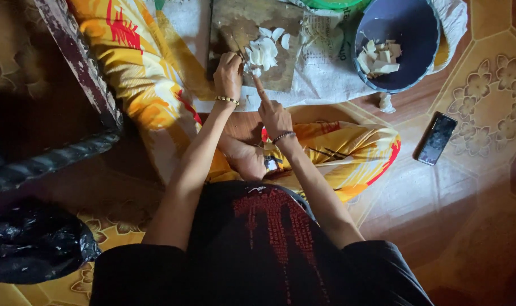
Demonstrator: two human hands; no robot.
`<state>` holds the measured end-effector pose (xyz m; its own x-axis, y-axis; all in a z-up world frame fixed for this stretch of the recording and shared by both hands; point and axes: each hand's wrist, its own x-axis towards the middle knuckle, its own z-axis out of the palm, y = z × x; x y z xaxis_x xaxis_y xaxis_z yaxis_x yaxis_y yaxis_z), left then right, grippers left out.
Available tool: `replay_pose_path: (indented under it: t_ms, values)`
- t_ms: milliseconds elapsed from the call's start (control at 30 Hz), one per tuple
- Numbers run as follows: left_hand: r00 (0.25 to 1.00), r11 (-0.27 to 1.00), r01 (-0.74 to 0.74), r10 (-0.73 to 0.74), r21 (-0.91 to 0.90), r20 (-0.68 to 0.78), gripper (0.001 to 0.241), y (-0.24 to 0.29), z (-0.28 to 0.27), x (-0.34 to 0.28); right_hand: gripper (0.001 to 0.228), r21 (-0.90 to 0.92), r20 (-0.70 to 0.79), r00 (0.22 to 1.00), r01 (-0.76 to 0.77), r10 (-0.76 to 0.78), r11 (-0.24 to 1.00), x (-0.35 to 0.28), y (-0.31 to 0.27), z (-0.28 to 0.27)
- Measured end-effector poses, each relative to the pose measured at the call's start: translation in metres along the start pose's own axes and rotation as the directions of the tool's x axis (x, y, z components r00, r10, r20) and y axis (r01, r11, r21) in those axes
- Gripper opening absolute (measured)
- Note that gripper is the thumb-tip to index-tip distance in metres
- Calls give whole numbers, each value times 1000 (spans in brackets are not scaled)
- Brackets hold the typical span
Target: A person sitting on the floor slices a white vegetable into thin pieces on a wooden cutting board using a knife.
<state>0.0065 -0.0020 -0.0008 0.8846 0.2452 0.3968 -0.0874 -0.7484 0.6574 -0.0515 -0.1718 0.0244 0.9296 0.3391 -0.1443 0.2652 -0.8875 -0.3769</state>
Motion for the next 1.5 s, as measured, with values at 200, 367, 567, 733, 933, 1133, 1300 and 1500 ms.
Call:
replay_pose_path:
  t_ms: [200, 367, 567, 733, 933, 1133, 1300, 1500]
  values:
    - [999, 1000, -25, 25, -17, -38, 15, -1, 1, 2, 89, -296, -117, 993, -12, -24, 955, -2, -2, 24]
    - [999, 1000, -23, 22, -22, -34, 15, 1, -2, 6, 95, -413, -132, 987, 25, -87, 910, 24, -3, 42]
    - [999, 1000, -15, 16, 14, -28, 24, -13, 13, -5, 86, 46, 53, 999, -16, 13, 999, 20, 4, -13]
    - [999, 1000, -17, 17, -3, -41, 8, -6, 7, -1, 85, -50, 51, 999, -4, 7, 999, -2, -7, -12]
    - [999, 1000, -6, 7, 14, -32, 13, -8, 9, -2, 94, -210, 35, 999, -32, 40, 977, -6, -9, 6]
    - [999, 999, 31, -31, 15, -6, 23, -11, 12, -2, 94, -175, 44, 999, -15, 23, 984, -9, -8, 5]
    - [999, 999, 36, -36, 33, 9, 26, -12, 14, -5, 95, -197, 45, 999, -20, 29, 980, -17, -7, 8]
    - [1000, 1000, 17, -17, 10, 9, 27, -5, 7, 1, 88, -166, 158, 981, -84, 110, 983, -17, -12, -9]
